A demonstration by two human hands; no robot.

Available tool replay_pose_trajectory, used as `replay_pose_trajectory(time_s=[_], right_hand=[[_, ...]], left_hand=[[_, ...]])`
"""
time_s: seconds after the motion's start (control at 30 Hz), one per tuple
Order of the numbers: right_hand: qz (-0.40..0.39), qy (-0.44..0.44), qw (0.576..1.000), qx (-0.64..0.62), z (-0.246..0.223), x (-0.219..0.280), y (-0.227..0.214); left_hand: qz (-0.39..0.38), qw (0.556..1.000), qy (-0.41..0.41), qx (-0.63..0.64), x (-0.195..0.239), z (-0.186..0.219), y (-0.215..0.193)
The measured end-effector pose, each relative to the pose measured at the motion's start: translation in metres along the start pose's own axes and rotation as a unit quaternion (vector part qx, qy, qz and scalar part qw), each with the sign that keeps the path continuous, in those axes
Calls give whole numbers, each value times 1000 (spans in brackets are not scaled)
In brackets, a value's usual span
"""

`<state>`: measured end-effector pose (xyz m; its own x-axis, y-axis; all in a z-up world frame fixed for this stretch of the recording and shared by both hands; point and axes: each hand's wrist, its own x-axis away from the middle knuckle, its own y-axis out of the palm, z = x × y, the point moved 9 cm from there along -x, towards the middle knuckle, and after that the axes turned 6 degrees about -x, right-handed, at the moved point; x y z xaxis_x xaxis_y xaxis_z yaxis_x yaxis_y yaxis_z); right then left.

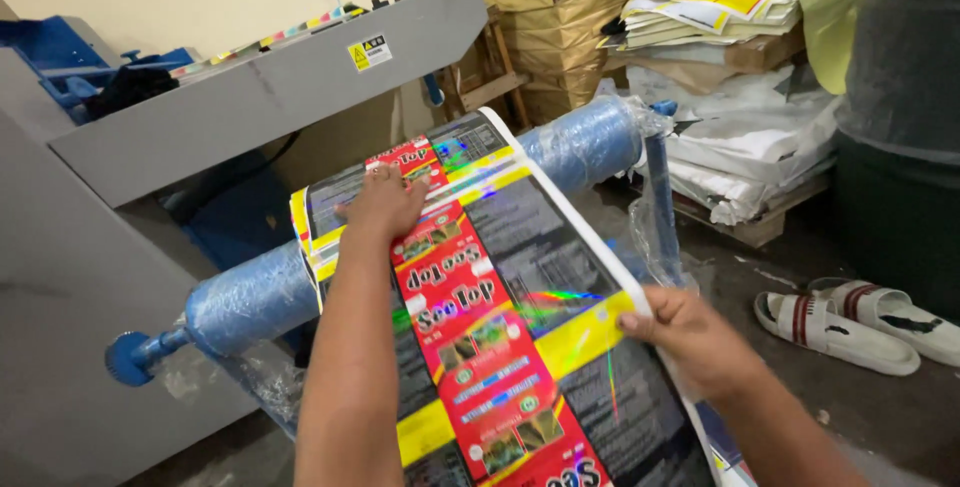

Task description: Applying holographic labels and protective film to a roll on a spindle.

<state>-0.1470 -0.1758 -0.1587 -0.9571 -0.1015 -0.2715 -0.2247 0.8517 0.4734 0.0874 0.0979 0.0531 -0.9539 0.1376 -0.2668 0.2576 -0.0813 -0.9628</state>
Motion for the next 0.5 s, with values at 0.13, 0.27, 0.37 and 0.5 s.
replay_pose_trajectory(time_s=[0.13, 0.27, 0.37, 0.5], right_hand=[[25, 53, 997, 48, 72, -8, -38], [38, 87, 992, 83, 113, -20, -47], [35, 91, 993, 62, 129, -28, -56], [49, 57, 992, 97, 176, -48, -75]], left_hand=[[16, 1000, 13, -19, -5, 45, 14], [62, 995, 81, 0, 7, 117, 20], [65, 995, 66, -24, 11, 122, 17], [73, 994, 81, -9, -17, 75, 57]])
